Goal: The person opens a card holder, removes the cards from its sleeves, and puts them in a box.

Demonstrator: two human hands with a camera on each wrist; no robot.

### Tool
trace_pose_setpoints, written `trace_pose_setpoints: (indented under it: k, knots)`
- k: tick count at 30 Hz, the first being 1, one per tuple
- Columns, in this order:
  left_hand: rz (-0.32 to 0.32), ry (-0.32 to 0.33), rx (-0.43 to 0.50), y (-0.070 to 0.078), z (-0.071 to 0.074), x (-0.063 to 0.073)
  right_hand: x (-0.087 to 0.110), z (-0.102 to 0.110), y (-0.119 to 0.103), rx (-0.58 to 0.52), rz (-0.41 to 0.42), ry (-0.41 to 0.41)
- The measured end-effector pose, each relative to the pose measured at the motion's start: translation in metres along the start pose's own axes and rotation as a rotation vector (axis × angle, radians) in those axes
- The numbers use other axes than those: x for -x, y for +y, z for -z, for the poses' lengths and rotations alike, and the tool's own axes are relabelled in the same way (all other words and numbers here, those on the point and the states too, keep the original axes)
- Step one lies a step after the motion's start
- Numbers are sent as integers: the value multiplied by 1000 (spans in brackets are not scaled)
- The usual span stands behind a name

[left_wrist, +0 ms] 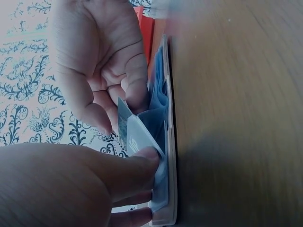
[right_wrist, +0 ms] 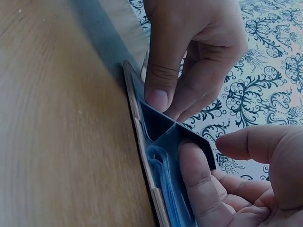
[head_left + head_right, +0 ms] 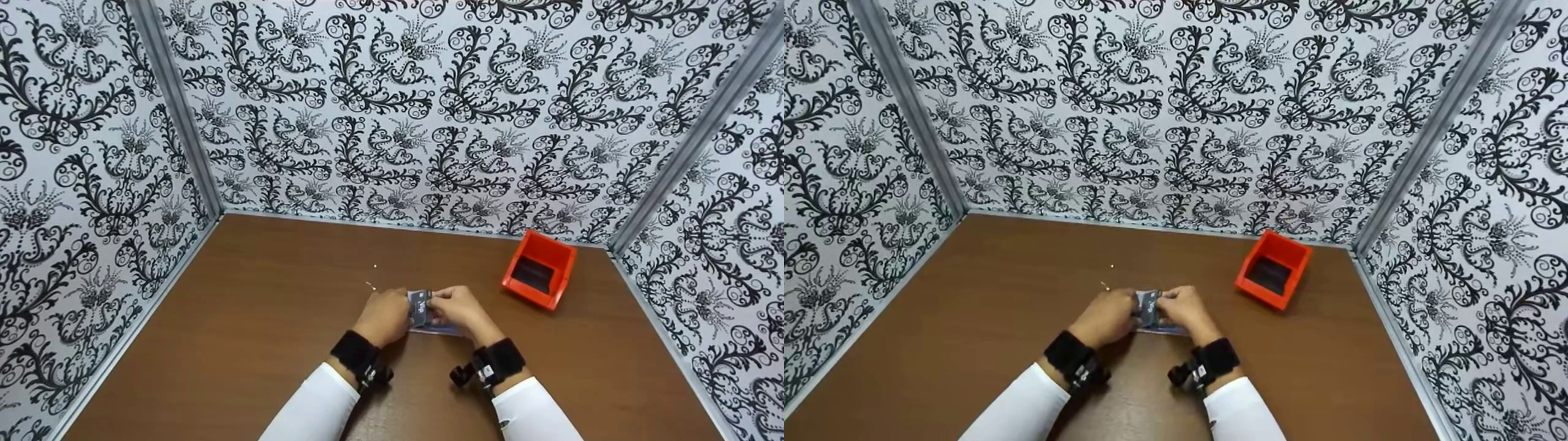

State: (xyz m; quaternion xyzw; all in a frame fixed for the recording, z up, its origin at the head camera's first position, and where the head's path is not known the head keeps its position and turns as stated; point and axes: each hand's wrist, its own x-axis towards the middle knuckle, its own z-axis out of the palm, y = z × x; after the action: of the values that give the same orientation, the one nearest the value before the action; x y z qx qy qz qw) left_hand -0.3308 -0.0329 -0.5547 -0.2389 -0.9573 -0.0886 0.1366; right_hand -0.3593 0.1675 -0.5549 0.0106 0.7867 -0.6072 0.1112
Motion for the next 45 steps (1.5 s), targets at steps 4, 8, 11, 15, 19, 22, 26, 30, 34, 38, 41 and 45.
trace_pose_setpoints:
  k: [4,8,11,15,19,22,26,30,34,38,41,45]
  knots:
    - [10,-16,12,0,-1,0,0,-2,1,3,-12,-21]
    - [21,-21,14,0,-3,-2,0,-3,2,21,-10,-20]
    - [27,-26,3,0,-3,-3,1,-4,1,27,-14,-14]
    - [32,-35,-9,1,-3,-2,1,-4,-1,34,-18,1]
    - [16,-11,-37,2,-3,-1,1,-3,-2,55,2,45]
    - [-5,13,-87,2,-3,-1,1,-3,-3,68,18,63]
    - [-17,18,-123,1,-3,-1,1,-3,-3,80,43,44]
    - [-14,15,-112,0,-3,-1,1,-2,-4,133,61,55]
    - [-13,26,-95,0,-3,-1,1,4,-8,217,84,122]
    - [-12,33,-79,0,-2,0,2,17,-14,274,103,190]
    - [-12,27,-78,1,-1,0,2,32,-19,334,140,240]
    - [-15,23,-85,1,0,0,4,56,-26,411,190,313]
